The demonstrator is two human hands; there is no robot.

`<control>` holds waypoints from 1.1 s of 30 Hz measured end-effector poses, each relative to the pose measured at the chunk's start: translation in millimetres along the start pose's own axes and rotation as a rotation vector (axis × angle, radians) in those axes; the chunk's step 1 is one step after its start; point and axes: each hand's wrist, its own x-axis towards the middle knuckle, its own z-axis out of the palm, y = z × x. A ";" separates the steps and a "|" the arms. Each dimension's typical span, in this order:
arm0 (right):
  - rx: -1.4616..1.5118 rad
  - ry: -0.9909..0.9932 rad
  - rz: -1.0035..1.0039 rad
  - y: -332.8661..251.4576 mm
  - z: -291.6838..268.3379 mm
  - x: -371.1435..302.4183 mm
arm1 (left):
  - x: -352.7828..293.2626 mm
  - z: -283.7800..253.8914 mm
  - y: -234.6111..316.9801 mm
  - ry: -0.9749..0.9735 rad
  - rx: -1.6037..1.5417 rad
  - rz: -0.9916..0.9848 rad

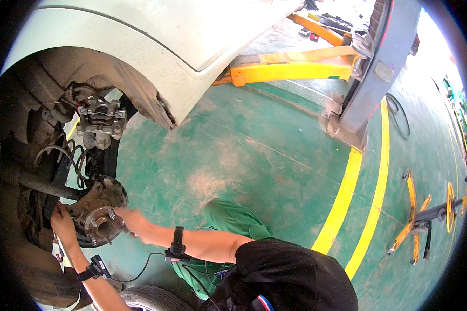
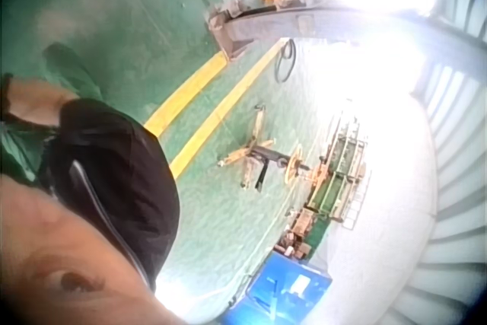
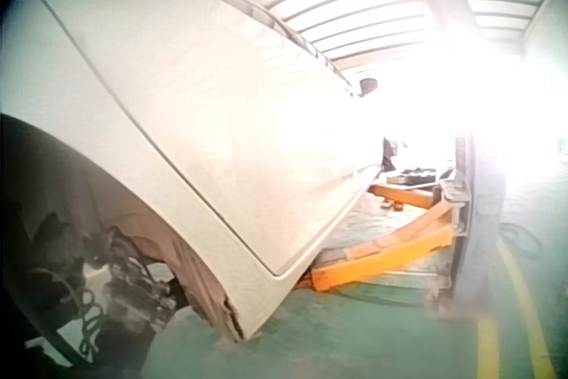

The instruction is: The person aligns a wheel hub assembly onto a vehicle's axle. They insert several bolts into the back of the assembly by hand and then use a socket wrench to tighten them.

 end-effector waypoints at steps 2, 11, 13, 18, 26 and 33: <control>0.067 -0.092 0.061 -2.0 1.1 -0.5 | -0.1 2.2 -1.7 0.032 -0.024 0.031; 0.056 -0.046 0.081 -3.1 2.2 -0.2 | -0.7 4.6 -5.3 0.035 -0.029 0.008; 0.057 0.053 0.027 0.1 4.2 4.3 | -0.4 5.5 -6.5 0.036 -0.035 0.021; 0.084 0.059 -0.007 1.4 -0.4 3.6 | 0.2 3.2 1.4 0.015 -0.058 0.001; 0.132 0.152 -0.083 8.8 6.3 6.4 | 0.9 3.7 -0.7 0.050 0.006 0.043; 0.087 0.026 0.003 0.3 9.5 -2.6 | -0.8 3.5 -6.6 0.030 -0.024 0.020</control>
